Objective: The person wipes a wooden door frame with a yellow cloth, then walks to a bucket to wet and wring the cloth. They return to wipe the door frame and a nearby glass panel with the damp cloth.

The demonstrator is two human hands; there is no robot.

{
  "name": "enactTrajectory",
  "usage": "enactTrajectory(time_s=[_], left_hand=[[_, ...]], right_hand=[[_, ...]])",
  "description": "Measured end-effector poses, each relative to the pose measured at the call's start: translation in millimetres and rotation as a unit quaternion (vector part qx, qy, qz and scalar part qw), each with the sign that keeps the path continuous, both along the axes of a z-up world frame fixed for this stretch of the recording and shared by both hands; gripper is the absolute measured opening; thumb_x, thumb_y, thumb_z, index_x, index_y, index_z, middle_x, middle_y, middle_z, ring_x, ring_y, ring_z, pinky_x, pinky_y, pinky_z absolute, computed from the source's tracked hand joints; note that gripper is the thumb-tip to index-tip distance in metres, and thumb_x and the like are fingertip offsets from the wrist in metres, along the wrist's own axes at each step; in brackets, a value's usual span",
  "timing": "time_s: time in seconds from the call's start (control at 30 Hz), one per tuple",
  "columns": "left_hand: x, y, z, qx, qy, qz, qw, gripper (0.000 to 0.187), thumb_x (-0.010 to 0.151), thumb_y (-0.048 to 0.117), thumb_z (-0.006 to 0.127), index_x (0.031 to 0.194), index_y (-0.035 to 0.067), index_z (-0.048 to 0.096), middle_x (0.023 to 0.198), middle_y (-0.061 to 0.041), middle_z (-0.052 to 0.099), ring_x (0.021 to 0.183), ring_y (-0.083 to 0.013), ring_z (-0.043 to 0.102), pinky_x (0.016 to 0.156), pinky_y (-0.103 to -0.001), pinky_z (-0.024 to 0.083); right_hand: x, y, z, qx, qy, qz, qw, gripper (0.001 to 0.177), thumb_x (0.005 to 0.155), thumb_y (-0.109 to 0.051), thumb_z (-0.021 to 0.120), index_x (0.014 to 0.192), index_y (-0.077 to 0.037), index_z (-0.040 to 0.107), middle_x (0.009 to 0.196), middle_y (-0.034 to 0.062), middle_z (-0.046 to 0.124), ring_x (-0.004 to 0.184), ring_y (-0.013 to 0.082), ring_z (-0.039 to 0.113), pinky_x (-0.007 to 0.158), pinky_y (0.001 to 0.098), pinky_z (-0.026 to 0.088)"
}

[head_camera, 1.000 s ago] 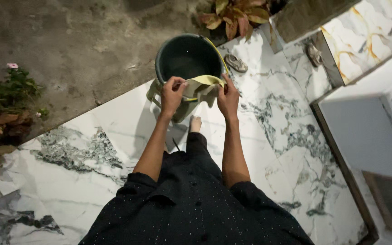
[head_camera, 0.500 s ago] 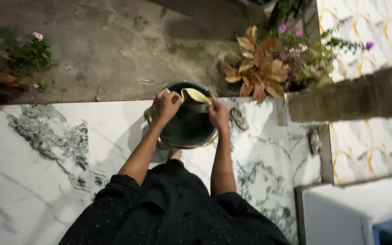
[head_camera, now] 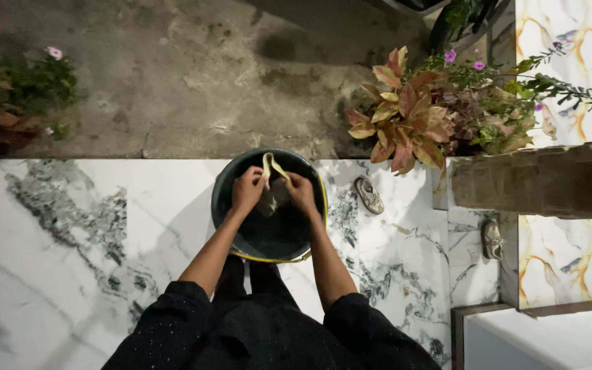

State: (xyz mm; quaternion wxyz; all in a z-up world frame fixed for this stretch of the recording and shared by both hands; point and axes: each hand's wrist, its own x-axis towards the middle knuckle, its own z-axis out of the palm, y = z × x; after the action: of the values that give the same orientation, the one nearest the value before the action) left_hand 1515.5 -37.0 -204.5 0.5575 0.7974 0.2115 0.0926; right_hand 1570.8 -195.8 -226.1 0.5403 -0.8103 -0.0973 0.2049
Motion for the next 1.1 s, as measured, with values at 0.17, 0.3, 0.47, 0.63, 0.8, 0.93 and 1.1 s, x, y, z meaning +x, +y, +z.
enactTrajectory(time_s=[0.17,0.3,0.47,0.63,0.8,0.93,1.1], left_hand=[[4,-18,-42,-0.034,0.025,0.016,0.999,0.022,0.073,0.016,0.067,0.091,0.004,0.059,0.081,-0.013,0.066,0.074,-0.0237,0.065,0.065,-0.033,0.049],[8,-31,-59,-0.034,0.010,0.007,0.999,0.026,0.069,0.015,0.068,0.090,0.003,0.058,0.078,-0.015,0.063,0.072,-0.0290,0.062,0.064,-0.038,0.048],[1,-27,-51,0.063,0.074,-0.015,0.995,0.025,0.067,0.011,0.063,0.089,0.001,0.059,0.082,-0.023,0.060,0.080,-0.0412,0.057,0.067,-0.046,0.047],[-13,-29,-47,0.073,0.194,-0.128,0.970,0.021,0.064,0.015,0.067,0.078,0.001,0.062,0.080,-0.024,0.060,0.078,-0.0407,0.058,0.066,-0.046,0.046],[-18,-32,-56,-0.072,0.079,-0.071,0.992,0.015,0.072,0.015,0.065,0.076,0.001,0.061,0.071,-0.014,0.064,0.064,-0.0235,0.061,0.059,-0.034,0.048],[-8,-34,-70,-0.235,-0.030,-0.023,0.971,0.014,0.082,0.016,0.060,0.079,0.003,0.057,0.065,-0.004,0.060,0.057,-0.0109,0.056,0.054,-0.027,0.045],[7,-31,-54,-0.195,-0.093,0.007,0.976,0.018,0.083,0.019,0.063,0.081,0.002,0.058,0.066,-0.004,0.055,0.061,-0.0077,0.049,0.055,-0.026,0.042]], right_hand=[[-9,13,-41,-0.118,-0.038,0.027,0.992,0.029,0.081,-0.023,0.055,0.103,-0.005,0.063,0.092,0.0163,0.065,0.086,0.0279,0.064,0.073,0.0360,0.049],[-20,24,-67,-0.247,0.020,0.018,0.969,0.030,0.081,-0.029,0.054,0.101,-0.009,0.064,0.088,0.0198,0.063,0.084,0.0369,0.059,0.070,0.0440,0.047],[-34,19,-95,-0.313,0.071,0.104,0.941,0.031,0.072,-0.027,0.061,0.094,-0.005,0.064,0.087,0.0192,0.063,0.081,0.0351,0.062,0.068,0.0428,0.049],[-43,8,-106,-0.335,0.119,0.085,0.931,0.028,0.075,-0.025,0.057,0.092,-0.004,0.064,0.085,0.0194,0.063,0.081,0.0338,0.062,0.068,0.0410,0.049],[-35,3,-78,-0.272,0.069,-0.051,0.958,0.025,0.078,-0.023,0.054,0.090,-0.003,0.064,0.084,0.0197,0.064,0.080,0.0325,0.063,0.068,0.0392,0.049],[-23,7,-32,-0.177,-0.026,-0.149,0.973,0.024,0.080,-0.020,0.050,0.088,-0.004,0.065,0.082,0.0191,0.065,0.079,0.0309,0.064,0.068,0.0371,0.049],[-17,12,28,-0.051,-0.116,-0.187,0.974,0.018,0.084,-0.012,0.048,0.087,0.000,0.060,0.077,0.0166,0.063,0.071,0.0238,0.061,0.066,0.0329,0.047]])
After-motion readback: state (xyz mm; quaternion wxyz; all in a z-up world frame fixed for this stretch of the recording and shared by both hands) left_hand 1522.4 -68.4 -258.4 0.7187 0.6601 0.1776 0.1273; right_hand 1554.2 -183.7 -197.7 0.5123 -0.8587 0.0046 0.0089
